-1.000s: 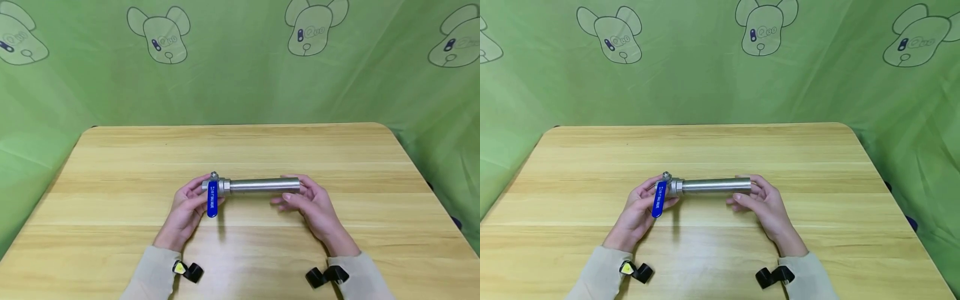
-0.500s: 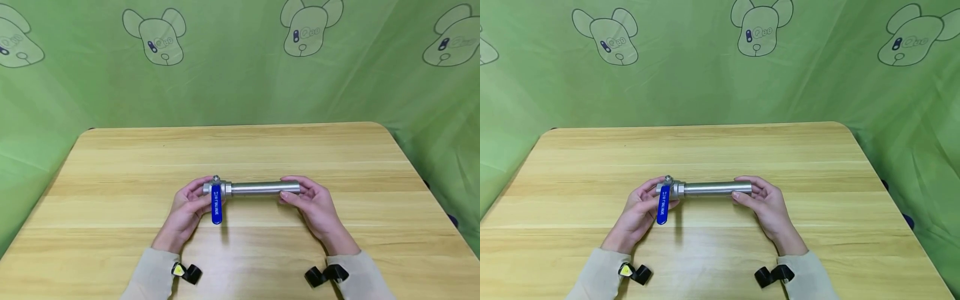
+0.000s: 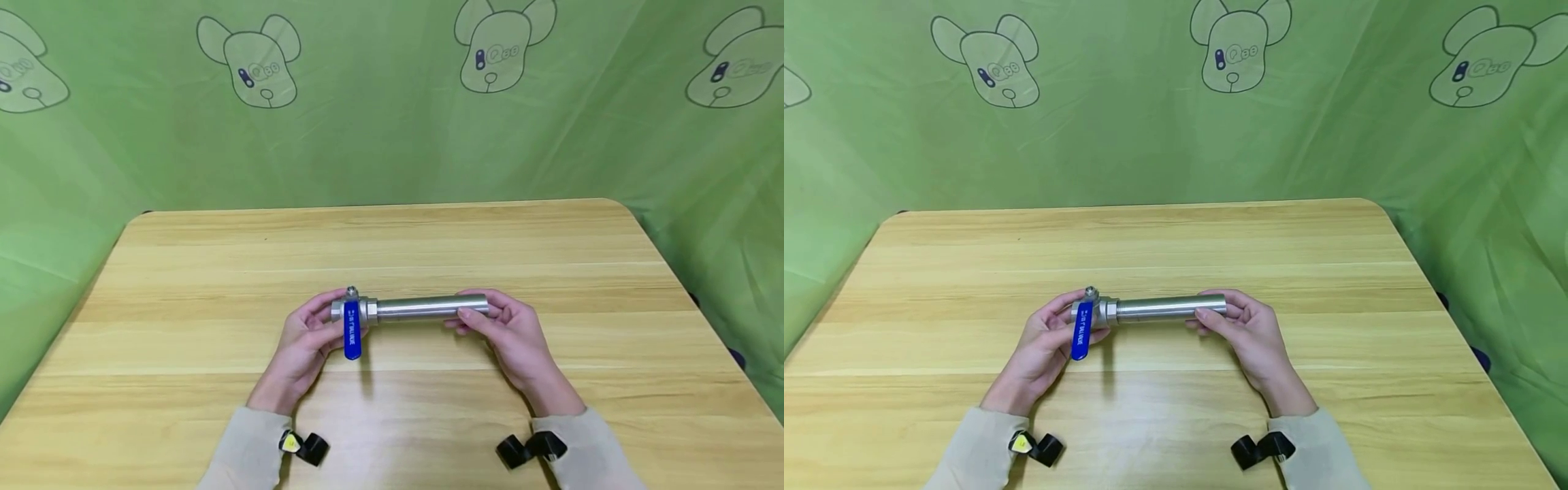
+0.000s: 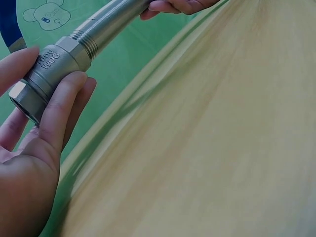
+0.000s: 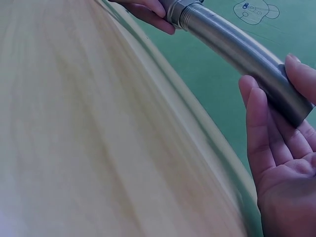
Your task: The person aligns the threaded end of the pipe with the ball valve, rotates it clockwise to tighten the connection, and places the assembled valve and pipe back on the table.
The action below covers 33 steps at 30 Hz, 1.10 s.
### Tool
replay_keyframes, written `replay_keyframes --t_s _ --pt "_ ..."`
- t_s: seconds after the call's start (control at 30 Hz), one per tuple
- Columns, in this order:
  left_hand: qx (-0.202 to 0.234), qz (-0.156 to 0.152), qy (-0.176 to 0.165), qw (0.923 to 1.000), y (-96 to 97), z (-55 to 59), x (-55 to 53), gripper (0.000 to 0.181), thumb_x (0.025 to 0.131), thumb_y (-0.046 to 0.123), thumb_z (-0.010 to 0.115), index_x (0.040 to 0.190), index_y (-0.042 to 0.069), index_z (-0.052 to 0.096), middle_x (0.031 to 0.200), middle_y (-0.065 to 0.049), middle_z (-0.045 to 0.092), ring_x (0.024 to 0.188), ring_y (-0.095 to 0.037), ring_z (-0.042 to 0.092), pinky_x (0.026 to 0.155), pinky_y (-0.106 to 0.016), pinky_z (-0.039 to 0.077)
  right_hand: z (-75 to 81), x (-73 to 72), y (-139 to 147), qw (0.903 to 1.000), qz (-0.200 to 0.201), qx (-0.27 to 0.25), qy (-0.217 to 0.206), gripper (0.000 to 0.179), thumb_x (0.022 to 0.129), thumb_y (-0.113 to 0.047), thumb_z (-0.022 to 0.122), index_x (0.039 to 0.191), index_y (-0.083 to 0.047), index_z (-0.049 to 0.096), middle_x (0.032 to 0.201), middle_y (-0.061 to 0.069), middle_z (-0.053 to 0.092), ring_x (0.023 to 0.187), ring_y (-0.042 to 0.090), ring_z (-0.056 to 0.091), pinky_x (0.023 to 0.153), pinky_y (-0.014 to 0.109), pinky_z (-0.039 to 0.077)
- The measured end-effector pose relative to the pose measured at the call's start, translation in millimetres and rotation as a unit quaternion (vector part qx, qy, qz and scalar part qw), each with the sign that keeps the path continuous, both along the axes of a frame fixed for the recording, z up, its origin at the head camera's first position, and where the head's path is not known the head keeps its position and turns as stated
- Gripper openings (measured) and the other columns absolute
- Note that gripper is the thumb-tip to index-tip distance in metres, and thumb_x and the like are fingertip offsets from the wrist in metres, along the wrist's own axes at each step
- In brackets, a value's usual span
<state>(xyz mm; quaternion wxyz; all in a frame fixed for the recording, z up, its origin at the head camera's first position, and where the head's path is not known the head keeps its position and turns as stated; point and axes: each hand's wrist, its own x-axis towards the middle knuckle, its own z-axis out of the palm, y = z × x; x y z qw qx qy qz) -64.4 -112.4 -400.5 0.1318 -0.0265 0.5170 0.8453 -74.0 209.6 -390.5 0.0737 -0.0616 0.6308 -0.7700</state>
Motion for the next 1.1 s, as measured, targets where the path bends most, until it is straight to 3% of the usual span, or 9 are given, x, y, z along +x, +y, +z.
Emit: replay_keyframes --t_s 0.27,0.5,0.7,0.77,0.9,1.0,1.1 --pt "-0.002 0.0 0.002 1.0 1.2 0.0 0.3 0.049 0.093 -0.019 0.063 0.124 0.017 0.07 0.113 -0.001 0.079 0.094 -0.017 0.081 0.094 -0.035 0.07 -0.6 -0.1 -0.9 0.9998 -0.002 0.022 0.002 0.016 0.103 -0.001 0.069 0.118 -0.006 0.07 0.103 0.002 0.085 0.085 0.018 0.083 0.076 0.029 0.071" --pt "0.005 -0.003 0.006 1.0 0.6 -0.3 0.8 0.051 0.094 -0.017 0.062 0.118 0.026 0.077 0.121 0.0 0.077 0.105 -0.017 0.079 0.101 -0.041 0.068 -0.7 0.2 -0.9 0.9993 -0.006 0.038 0.002 0.012 0.103 -0.005 0.07 0.116 -0.006 0.07 0.101 0.003 0.085 0.083 0.017 0.083 0.073 0.03 0.071" --pt "0.001 0.0 0.001 1.0 0.2 0.0 2.0 0.049 0.095 -0.015 0.061 0.12 0.024 0.076 0.124 -0.001 0.075 0.105 -0.017 0.078 0.102 -0.041 0.067 -1.1 0.5 -0.6 0.9992 -0.004 0.041 0.004 0.012 0.104 -0.006 0.069 0.117 -0.006 0.069 0.101 0.005 0.085 0.081 0.018 0.083 0.072 0.031 0.071" --pt "0.0 0.004 -0.003 1.0 0.4 0.4 2.3 0.049 0.095 -0.015 0.061 0.122 0.023 0.075 0.124 -0.001 0.075 0.105 -0.017 0.078 0.101 -0.042 0.068 -1.1 0.7 -0.9 0.9995 0.001 0.029 0.006 0.017 0.104 -0.003 0.068 0.121 -0.004 0.069 0.102 0.006 0.084 0.082 0.019 0.083 0.075 0.034 0.072" --pt "-0.006 0.015 -0.013 0.9998 0.5 1.7 2.6 0.053 0.095 -0.015 0.059 0.142 0.009 0.065 0.125 -0.002 0.074 0.106 -0.018 0.078 0.101 -0.043 0.068 -0.1 0.8 -1.7 0.9999 0.016 -0.004 0.006 0.037 0.099 0.007 0.07 0.135 0.003 0.065 0.107 0.007 0.084 0.088 0.023 0.084 0.084 0.039 0.07" --pt "-0.006 0.022 -0.015 0.9996 0.7 2.5 3.1 0.055 0.095 -0.015 0.058 0.148 0.0 0.057 0.126 -0.003 0.074 0.106 -0.018 0.078 0.1 -0.043 0.068 0.9 0.9 -1.8 0.9995 0.025 -0.018 0.008 0.054 0.093 0.014 0.071 0.144 0.004 0.059 0.11 0.009 0.083 0.09 0.025 0.084 0.088 0.039 0.069" --pt "-0.003 0.024 -0.012 0.9996 0.8 2.0 3.3 0.051 0.096 -0.015 0.059 0.142 0.006 0.064 0.124 -0.002 0.075 0.105 -0.018 0.078 0.099 -0.042 0.069 1.5 1.0 -1.4 0.9994 0.028 -0.02 0.01 0.061 0.09 0.018 0.072 0.147 0.003 0.057 0.111 0.01 0.082 0.09 0.025 0.084 0.088 0.039 0.069"
